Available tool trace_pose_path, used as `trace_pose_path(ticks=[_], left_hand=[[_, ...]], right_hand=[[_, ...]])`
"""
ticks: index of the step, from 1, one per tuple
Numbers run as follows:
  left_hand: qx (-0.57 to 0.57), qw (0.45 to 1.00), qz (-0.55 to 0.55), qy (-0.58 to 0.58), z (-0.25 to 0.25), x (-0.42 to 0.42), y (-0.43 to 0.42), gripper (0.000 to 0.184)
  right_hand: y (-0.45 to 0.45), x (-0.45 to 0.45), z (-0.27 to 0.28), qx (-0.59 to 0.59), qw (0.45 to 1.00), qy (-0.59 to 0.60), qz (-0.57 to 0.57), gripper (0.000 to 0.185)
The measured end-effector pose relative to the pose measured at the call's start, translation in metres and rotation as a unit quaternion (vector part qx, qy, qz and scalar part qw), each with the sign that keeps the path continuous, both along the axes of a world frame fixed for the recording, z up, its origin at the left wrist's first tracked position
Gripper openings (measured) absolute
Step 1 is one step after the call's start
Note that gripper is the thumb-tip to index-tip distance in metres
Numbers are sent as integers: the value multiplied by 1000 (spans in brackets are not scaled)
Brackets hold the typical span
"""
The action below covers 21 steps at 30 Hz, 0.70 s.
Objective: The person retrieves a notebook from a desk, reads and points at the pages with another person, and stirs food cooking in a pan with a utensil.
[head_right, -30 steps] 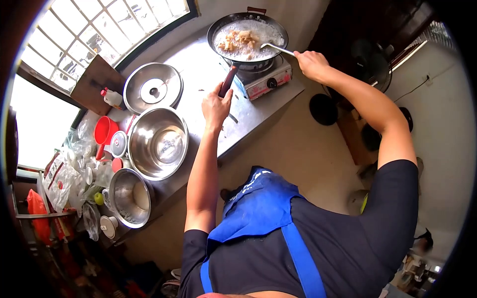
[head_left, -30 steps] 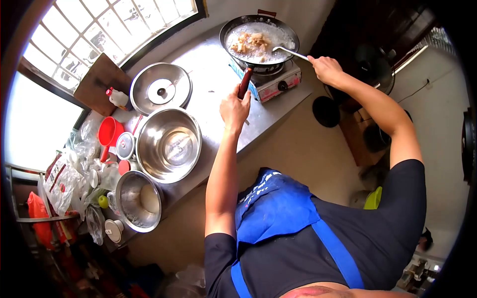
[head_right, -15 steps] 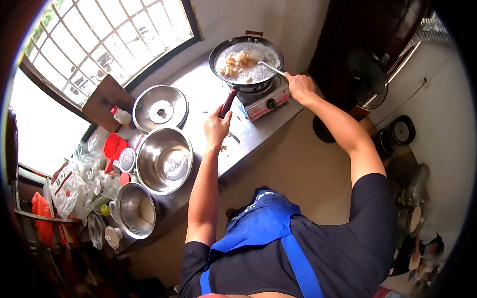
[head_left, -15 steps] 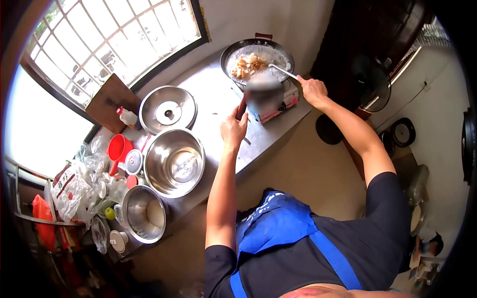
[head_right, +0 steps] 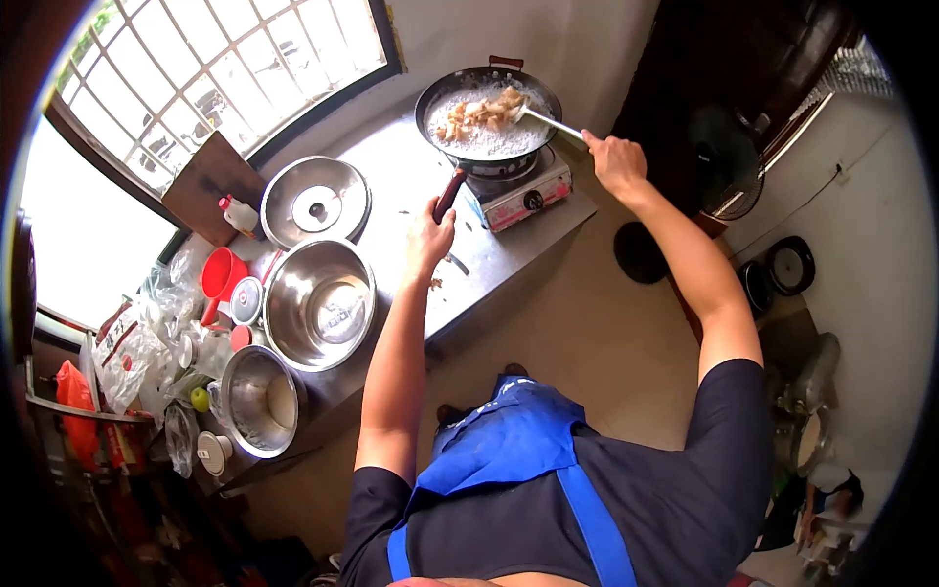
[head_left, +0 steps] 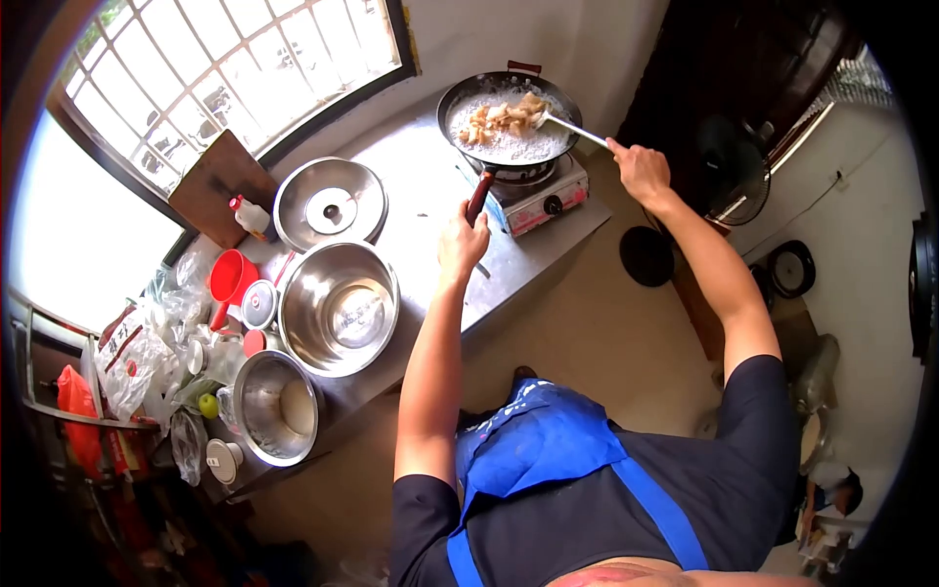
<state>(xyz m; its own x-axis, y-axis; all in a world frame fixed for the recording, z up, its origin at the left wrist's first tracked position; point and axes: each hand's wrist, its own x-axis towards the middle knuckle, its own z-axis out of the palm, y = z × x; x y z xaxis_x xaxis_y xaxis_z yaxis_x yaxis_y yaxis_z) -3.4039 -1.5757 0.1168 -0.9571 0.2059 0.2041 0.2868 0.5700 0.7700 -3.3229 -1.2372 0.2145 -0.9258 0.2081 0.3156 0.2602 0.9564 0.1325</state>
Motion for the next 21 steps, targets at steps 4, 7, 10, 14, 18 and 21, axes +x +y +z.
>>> trace_pose_path(ticks=[4, 7, 10, 14, 18, 21], left_hand=[[-5, 1000, 11, 11, 1, -1, 2, 39], [-29, 999, 37, -1, 11, 3, 4, 34], [-65, 996, 50, 30, 8, 4, 5, 34], [-78, 995, 55, 35, 11, 4, 6, 33], [-94, 993, 58, 49, 12, 7, 4, 31], [-83, 993, 52, 70, 12, 9, 3, 29]], right_hand=[[12, 1, 49, 3, 1000, -16, 25, 32], [12, -5, 91, 24, 997, -55, 46, 27], [-4, -17, 135, 30, 991, -128, 31, 26], [-34, -42, 174, 71, 977, -196, 32, 20], [-46, -69, 176, 137, 959, -242, 61, 13], [-50, -80, 157, 192, 944, -261, 58, 13]])
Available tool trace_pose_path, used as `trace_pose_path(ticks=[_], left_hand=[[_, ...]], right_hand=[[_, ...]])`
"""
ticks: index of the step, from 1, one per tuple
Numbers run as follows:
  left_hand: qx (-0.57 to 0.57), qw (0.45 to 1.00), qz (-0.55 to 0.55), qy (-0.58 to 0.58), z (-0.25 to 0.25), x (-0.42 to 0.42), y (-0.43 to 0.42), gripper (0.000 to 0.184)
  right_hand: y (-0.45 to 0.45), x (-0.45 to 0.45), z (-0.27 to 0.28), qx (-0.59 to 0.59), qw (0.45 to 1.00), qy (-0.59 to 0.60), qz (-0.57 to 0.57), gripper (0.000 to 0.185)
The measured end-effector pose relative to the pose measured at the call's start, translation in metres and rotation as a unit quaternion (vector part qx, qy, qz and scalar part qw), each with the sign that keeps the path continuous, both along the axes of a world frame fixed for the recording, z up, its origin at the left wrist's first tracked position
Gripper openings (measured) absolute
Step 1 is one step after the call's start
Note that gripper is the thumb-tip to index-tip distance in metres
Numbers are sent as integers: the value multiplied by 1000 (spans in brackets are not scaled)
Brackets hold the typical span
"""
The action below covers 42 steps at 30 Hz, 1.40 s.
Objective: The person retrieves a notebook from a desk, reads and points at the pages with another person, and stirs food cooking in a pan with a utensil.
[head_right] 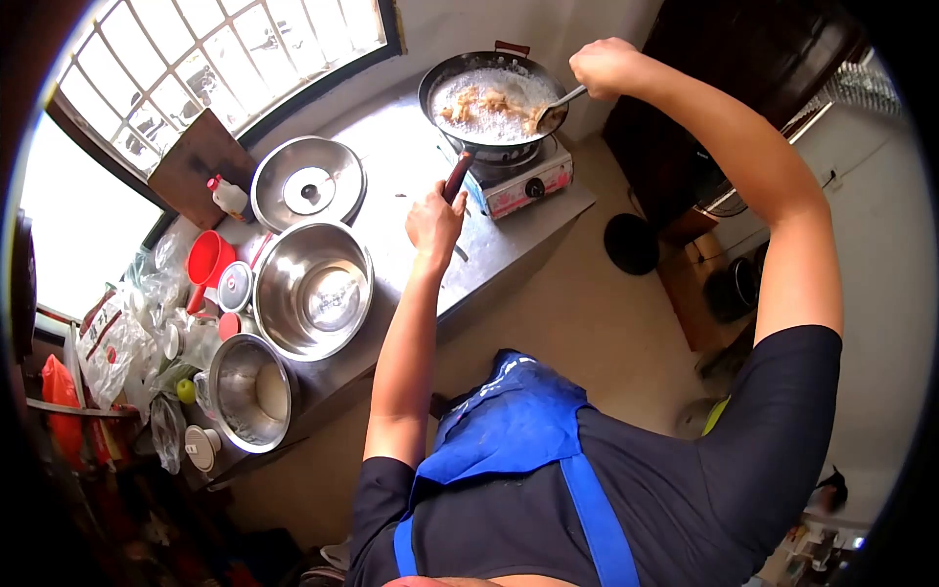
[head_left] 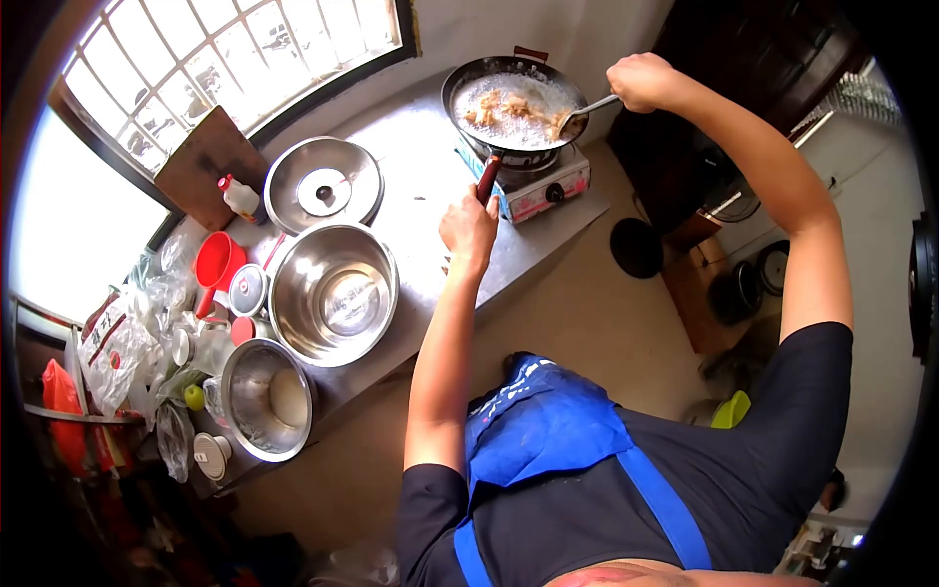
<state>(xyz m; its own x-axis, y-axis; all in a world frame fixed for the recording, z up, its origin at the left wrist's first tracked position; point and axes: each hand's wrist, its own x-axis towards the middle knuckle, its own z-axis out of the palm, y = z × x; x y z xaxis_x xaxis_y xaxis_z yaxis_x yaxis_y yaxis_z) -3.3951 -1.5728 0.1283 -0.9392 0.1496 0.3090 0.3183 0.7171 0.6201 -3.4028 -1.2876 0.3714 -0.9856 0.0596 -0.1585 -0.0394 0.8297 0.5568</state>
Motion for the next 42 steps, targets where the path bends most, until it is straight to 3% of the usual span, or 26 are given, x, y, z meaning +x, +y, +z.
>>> trace_pose_path(ticks=[3, 7, 18, 27, 33, 35, 39, 41, 42], left_hand=[[-12, 1000, -7, 0, 0, 0, -3, 27], [-26, 999, -21, -18, 0, -5, -3, 39], [0, 1000, -23, -19, -1, -11, -5, 30], [-31, 998, -39, -28, -2, -12, -6, 36], [-33, 998, -22, -39, 0, -10, -4, 44], [-16, 999, -23, -30, 1, -9, -4, 44], [3, 999, -8, -36, 2, -3, -1, 39], [39, 997, 17, -60, 2, -1, 4, 38], [41, 997, 19, -60, 2, 0, 6, 38]], right_hand=[[0, 5, -18, -6, 1000, 3, 10, 15], [32, 10, -27, -40, 999, 15, 18, 11], [42, 25, -104, -94, 991, 86, 34, 18], [59, 40, -179, -132, 975, 178, -9, 41], [54, 34, -191, -203, 959, 180, -83, 38], [56, 40, -197, -308, 917, 238, -90, 33], [66, 34, -205, -382, 874, 263, -143, 33], [93, 20, -208, -520, 806, 236, -158, 33], [86, 15, -197, -589, 760, 258, -91, 34]])
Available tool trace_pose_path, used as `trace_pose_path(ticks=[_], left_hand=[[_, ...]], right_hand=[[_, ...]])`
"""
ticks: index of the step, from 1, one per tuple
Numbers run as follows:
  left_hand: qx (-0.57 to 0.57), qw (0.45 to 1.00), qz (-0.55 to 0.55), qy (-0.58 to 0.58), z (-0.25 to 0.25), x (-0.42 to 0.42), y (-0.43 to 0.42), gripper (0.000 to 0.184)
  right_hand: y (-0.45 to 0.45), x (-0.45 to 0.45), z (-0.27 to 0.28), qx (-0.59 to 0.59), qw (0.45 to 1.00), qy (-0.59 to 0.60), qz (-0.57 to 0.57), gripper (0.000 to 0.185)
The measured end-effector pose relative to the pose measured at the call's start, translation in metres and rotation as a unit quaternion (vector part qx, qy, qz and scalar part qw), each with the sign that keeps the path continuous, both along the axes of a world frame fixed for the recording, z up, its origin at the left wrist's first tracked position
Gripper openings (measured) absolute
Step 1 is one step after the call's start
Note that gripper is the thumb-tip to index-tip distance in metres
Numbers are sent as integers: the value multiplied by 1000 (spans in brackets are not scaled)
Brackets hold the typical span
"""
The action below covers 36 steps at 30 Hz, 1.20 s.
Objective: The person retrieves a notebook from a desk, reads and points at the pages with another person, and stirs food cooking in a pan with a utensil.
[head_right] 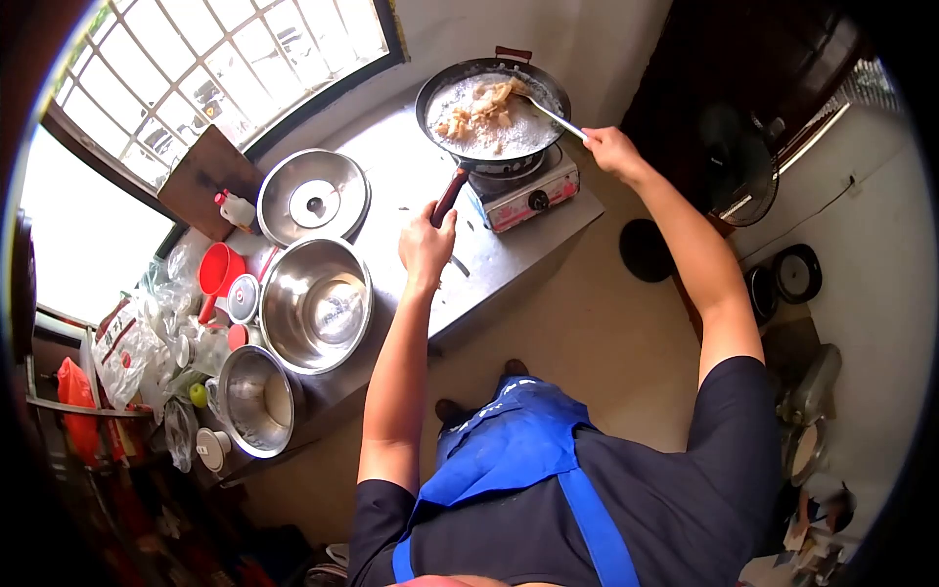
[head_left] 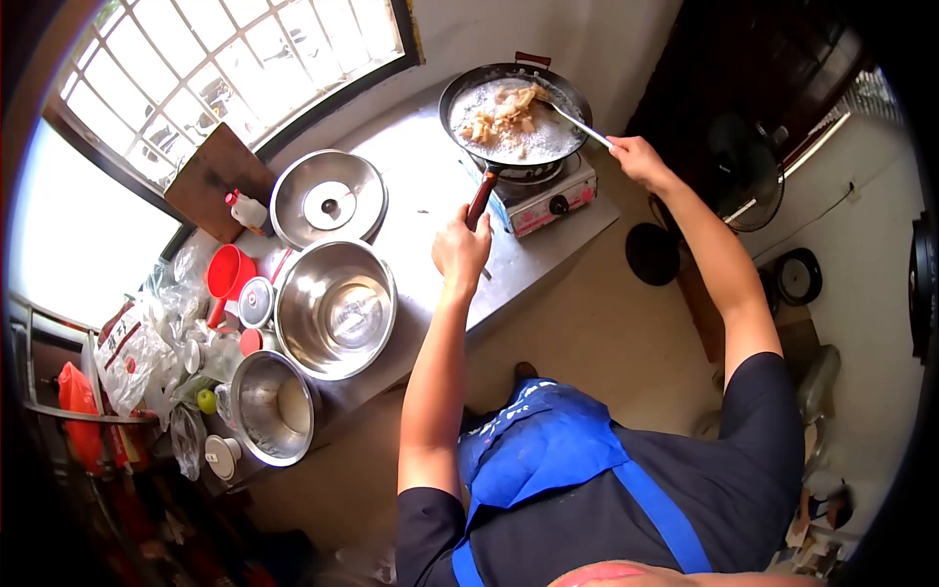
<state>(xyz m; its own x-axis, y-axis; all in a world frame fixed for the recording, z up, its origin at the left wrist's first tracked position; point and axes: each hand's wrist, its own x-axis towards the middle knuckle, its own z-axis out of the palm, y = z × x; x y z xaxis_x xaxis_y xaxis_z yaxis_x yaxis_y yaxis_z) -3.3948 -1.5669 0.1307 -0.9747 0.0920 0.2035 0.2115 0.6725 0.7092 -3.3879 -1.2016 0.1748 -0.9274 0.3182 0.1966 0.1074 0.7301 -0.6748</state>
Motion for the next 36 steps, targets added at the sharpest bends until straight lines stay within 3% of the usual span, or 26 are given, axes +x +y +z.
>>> trace_pose_path(ticks=[1, 3, 15, 23, 31, 34, 36], left_hand=[[2, 1000, 7, -6, 1, 1, 1, 39], [6, 1000, 16, -10, 1, 1, 1, 39], [16, 1000, -6, -20, -6, -4, -1, 42], [16, 999, -18, -23, -4, -4, -4, 41], [29, 999, -29, -12, -8, -6, -5, 40], [45, 998, -29, -25, -9, -7, -5, 40], [46, 998, -32, -21, -9, -7, -6, 41]], right_hand=[[8, 7, 24, -91, 987, -132, -27, 34], [14, 4, 50, -140, 973, -177, -46, 34], [-3, 21, 184, 186, 959, -208, 52, 30], [-46, 33, 218, 363, 900, -228, 78, 28], [-13, -8, 198, 369, 882, -225, 188, 26], [-14, -21, 184, 283, 880, -346, 160, 33], [-38, -12, 190, 271, 880, -363, 145, 33]])
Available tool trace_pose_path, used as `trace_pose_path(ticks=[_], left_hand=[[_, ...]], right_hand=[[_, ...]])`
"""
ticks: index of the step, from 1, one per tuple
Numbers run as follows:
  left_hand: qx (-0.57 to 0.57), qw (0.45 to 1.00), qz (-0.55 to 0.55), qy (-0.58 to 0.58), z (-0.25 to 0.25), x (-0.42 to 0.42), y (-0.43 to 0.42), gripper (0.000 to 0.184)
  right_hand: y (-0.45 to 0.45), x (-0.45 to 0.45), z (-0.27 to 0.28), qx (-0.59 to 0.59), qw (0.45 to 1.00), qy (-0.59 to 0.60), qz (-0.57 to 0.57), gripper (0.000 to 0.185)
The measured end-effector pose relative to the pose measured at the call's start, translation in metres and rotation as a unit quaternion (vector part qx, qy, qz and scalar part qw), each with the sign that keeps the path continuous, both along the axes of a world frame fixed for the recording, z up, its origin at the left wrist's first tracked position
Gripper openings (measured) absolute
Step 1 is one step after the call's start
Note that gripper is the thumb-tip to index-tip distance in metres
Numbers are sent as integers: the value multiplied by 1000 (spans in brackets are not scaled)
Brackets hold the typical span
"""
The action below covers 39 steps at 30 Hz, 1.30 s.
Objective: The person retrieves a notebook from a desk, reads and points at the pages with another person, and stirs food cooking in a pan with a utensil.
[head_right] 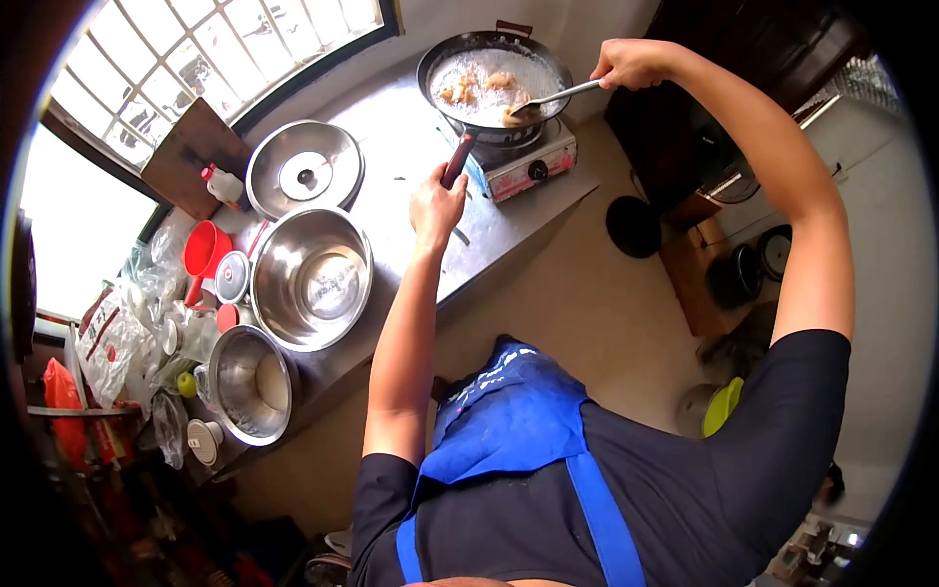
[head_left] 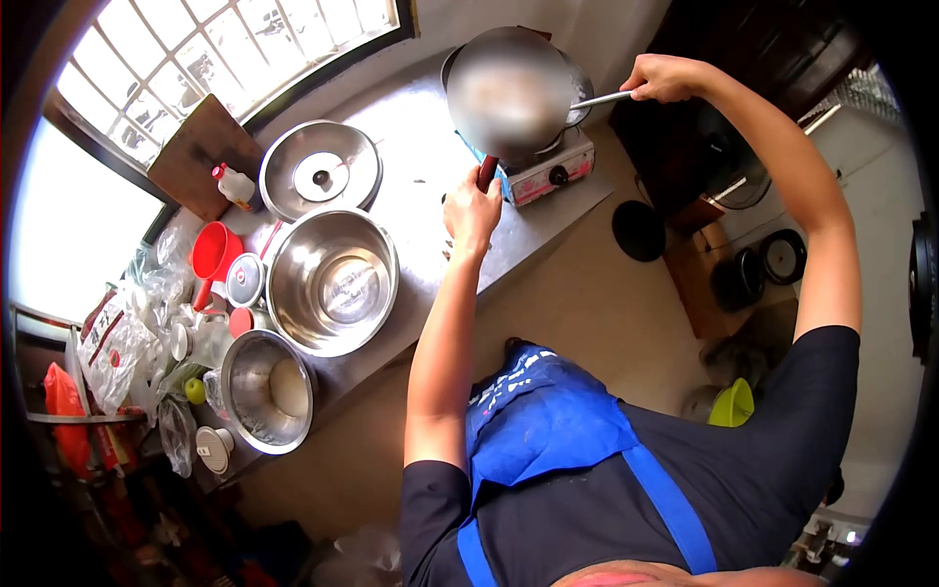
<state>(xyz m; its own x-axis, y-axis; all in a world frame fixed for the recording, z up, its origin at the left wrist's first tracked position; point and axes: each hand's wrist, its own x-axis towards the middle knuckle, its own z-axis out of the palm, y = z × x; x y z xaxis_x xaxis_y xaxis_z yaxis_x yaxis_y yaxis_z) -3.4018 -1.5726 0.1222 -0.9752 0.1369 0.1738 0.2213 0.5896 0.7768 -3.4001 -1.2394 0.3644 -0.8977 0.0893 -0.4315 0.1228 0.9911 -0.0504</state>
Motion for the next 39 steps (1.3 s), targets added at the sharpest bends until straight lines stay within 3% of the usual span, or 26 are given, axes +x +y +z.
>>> trace_pose_path(ticks=[2, 7, 11, 19, 25, 31, 34, 37, 39], left_hand=[[-8, 1000, -3, -8, 2, -2, -1, 42], [-8, 1000, -26, -5, -2, -7, -1, 46], [-24, 999, -35, -11, 5, -7, -4, 44], [-3, 999, -44, 21, -6, -10, -6, 41], [-13, 999, -40, -11, 1, -6, -7, 41], [23, 999, -41, -17, -3, -7, -2, 45], [115, 992, -36, -36, -30, -15, 1, 64], [202, 974, 3, -101, -11, 17, -11, 67], [255, 961, -12, -107, -23, 40, -27, 58]], right_hand=[[0, 0, -6, -1, 1000, -11, -24, 34], [4, 17, -63, -22, 990, 117, 78, 30], [-37, 53, -70, 2, 992, 126, -18, 29], [-49, 34, -178, 27, 973, 222, -58, 33], [-52, 13, -201, 16, 968, 244, -59, 32], [-14, 22, -189, -109, 947, 263, -151, 40], [-5, 34, -170, -161, 938, 247, -183, 37], [12, 41, -159, -188, 931, 250, -191, 36], [27, 44, -153, -214, 926, 254, -181, 35]])
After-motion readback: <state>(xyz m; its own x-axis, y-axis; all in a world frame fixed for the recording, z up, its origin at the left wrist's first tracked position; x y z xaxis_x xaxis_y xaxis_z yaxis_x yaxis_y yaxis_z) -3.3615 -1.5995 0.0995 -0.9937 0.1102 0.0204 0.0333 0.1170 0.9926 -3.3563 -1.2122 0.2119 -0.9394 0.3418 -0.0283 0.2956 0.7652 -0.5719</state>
